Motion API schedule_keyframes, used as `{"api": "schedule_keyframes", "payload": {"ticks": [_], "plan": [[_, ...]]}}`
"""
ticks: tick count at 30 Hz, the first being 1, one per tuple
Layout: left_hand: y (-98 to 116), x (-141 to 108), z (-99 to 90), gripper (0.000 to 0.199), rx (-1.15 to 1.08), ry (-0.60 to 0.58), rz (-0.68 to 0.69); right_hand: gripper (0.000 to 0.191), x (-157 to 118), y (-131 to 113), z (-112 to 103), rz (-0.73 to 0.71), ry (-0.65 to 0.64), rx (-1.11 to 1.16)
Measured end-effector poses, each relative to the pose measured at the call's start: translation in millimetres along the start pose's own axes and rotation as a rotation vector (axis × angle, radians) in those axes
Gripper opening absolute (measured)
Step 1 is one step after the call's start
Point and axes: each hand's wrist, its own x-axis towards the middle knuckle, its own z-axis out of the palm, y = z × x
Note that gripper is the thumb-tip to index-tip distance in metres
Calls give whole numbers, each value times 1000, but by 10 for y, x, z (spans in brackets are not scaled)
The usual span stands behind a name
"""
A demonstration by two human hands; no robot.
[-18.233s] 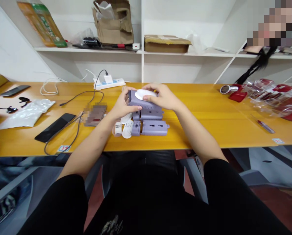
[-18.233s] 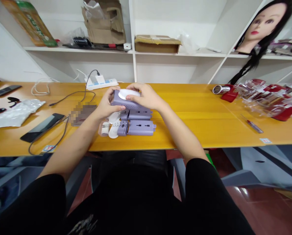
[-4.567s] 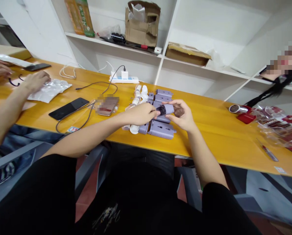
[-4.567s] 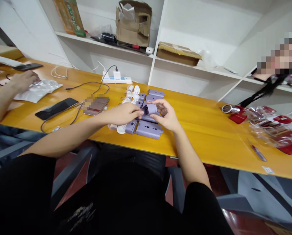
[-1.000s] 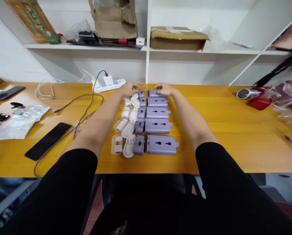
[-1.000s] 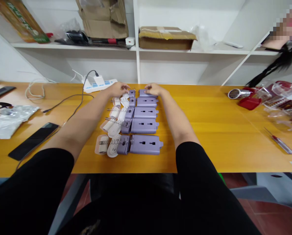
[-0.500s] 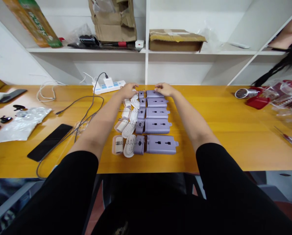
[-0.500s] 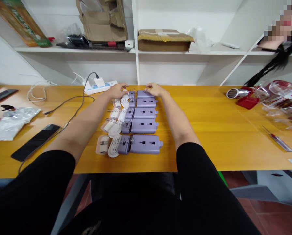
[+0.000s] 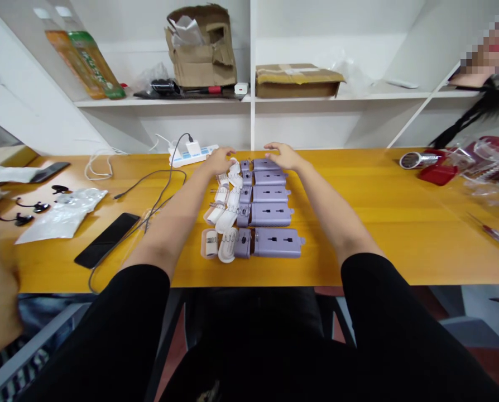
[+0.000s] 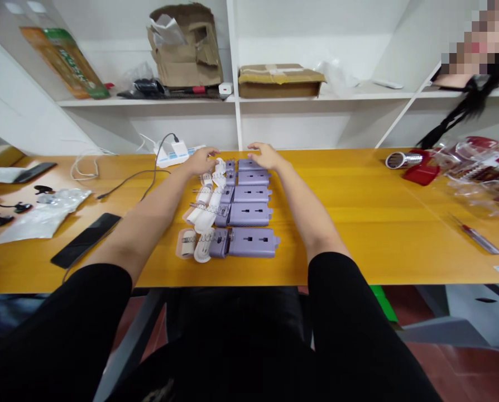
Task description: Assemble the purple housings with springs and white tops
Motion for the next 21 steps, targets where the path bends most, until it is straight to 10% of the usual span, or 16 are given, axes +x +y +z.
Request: {"api": "schedule_keyframes", "payload": {"ticks": [9,21], "plan": [[21,-433,-175,41,-62,63,-118,52,-197,-40,-120,-33,79,38],[161,-1109,-87,35,-168,262,-183,35,-1215,-48,121,-37,123,30]]}}
